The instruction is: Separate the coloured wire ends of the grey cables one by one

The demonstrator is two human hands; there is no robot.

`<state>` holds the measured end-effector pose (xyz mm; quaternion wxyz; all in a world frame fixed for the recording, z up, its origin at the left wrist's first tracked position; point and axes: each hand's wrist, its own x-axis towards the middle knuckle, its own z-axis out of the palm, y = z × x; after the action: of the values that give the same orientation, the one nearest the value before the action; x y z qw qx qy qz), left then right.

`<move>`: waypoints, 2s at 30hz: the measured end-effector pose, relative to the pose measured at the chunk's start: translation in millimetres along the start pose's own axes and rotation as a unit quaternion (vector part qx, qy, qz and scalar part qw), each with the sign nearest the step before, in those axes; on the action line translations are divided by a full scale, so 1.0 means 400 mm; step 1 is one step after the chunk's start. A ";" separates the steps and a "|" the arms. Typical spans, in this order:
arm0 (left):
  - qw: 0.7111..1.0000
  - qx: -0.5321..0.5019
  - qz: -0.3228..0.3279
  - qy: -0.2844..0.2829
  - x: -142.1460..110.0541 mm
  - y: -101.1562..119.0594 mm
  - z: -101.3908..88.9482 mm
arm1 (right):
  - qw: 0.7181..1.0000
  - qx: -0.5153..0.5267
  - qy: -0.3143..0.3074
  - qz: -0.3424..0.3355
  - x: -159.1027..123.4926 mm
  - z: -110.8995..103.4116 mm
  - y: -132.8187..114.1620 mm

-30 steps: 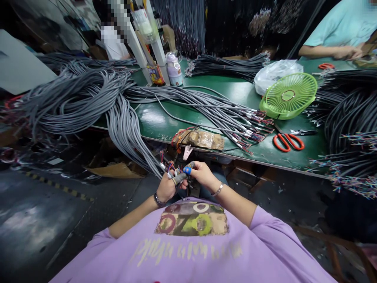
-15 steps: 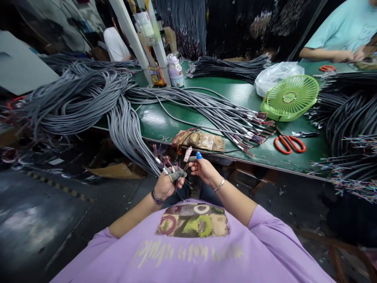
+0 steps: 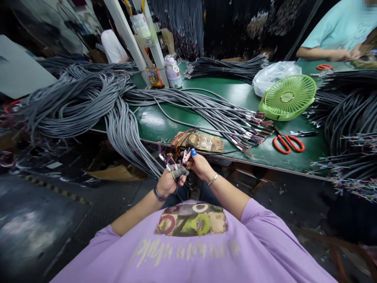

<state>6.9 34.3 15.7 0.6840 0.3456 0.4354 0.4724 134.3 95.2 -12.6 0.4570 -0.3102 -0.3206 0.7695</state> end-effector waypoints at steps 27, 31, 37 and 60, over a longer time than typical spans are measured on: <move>0.993 0.060 0.080 0.056 -0.047 -0.050 -0.008 | 0.992 -0.124 -0.022 0.030 -0.116 0.006 -0.030; 0.992 0.052 0.084 0.080 -0.050 -0.048 0.001 | 0.989 -0.150 -0.011 0.005 -0.114 0.021 -0.025; 0.984 0.016 0.103 0.142 -0.048 -0.042 0.006 | 0.996 -0.083 -0.014 0.035 -0.121 0.016 -0.003; 0.990 -0.014 0.078 0.115 -0.019 -0.024 0.018 | 0.992 0.071 0.020 0.102 -0.012 0.016 -0.045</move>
<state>15.4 23.8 12.0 0.5949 0.3123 0.4764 0.5670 140.4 96.3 5.8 0.4033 -0.3232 -0.2226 0.8266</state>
